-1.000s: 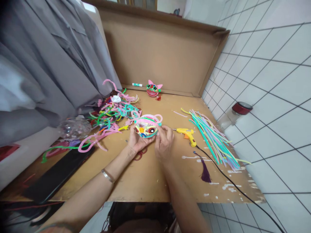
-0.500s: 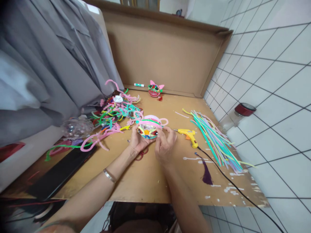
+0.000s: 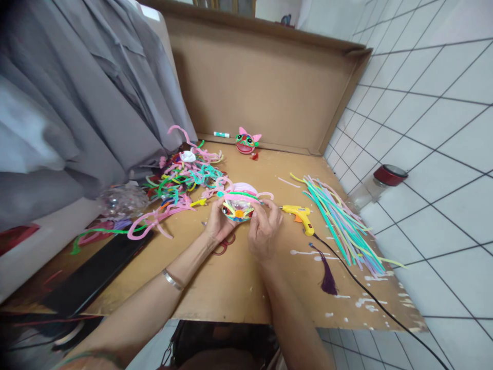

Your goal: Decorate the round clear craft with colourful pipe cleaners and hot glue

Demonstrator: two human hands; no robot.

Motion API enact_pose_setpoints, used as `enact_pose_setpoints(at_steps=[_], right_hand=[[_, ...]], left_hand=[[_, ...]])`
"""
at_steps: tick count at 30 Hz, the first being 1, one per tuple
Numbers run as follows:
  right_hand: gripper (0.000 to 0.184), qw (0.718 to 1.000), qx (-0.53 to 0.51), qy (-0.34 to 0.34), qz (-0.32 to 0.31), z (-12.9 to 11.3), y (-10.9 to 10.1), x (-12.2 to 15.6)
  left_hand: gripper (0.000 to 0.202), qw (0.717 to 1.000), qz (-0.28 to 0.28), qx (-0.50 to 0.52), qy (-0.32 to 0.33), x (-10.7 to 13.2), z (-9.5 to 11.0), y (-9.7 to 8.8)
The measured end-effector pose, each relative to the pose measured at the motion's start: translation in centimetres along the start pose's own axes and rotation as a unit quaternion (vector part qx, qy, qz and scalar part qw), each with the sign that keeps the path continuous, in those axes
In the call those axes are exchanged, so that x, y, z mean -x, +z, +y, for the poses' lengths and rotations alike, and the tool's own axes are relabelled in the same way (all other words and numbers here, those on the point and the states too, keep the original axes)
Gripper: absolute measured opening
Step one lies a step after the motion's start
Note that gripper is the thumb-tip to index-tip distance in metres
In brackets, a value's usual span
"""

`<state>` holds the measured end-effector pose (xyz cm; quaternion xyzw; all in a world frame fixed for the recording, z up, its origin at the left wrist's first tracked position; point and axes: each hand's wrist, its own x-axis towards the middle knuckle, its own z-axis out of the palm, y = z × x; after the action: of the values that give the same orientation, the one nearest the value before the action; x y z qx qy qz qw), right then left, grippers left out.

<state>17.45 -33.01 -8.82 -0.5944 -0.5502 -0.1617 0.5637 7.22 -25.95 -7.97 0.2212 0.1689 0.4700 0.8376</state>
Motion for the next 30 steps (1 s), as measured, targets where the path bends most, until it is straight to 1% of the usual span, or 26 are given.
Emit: enact_pose_setpoints(at_steps=[3, 6, 10, 12, 14, 19, 26, 28, 30], right_hand=[[0.030, 1.000, -0.007, 0.000, -0.001, 0.2, 0.0, 0.0], [0.029, 1.000, -0.006, -0.016, -0.002, 0.2, -0.3, -0.1], [0.031, 0.997, 0.011, -0.074, 0.003, -0.2, -0.6, -0.3], [0.032, 0.994, 0.031, -0.101, -0.006, -0.4, -0.7, -0.4], [0.032, 0.993, 0.048, -0.110, -0.017, -0.4, -0.7, -0.3], [0.032, 0.995, 0.042, -0.086, -0.024, -0.3, -0.6, -0.2], [0.029, 0.999, 0.009, -0.048, -0.001, -0.1, -0.3, 0.0], [0.029, 0.999, 0.010, -0.042, -0.005, -0.1, -0.3, 0.0], [0.029, 0.999, 0.013, -0.042, -0.007, -0.1, -0.4, -0.1]], left_hand=[[0.040, 1.000, 0.002, -0.006, 0.007, 0.1, 0.0, 0.1], [0.039, 1.000, 0.013, -0.014, 0.011, 0.1, -0.1, 0.2], [0.036, 0.999, 0.024, -0.024, 0.016, 0.2, -0.4, 0.2], [0.036, 0.999, 0.027, -0.029, 0.028, 0.1, -0.6, 0.1], [0.036, 0.998, 0.024, -0.035, 0.043, 0.0, -0.8, -0.1], [0.034, 0.995, 0.025, -0.055, 0.075, -0.1, -1.0, -0.5], [0.047, 0.990, 0.002, -0.074, 0.120, 0.4, -1.0, 0.1], [0.049, 0.989, 0.007, -0.071, 0.129, 0.4, -1.1, 0.1], [0.052, 0.993, 0.027, -0.052, 0.099, 0.3, -1.2, 0.0]])
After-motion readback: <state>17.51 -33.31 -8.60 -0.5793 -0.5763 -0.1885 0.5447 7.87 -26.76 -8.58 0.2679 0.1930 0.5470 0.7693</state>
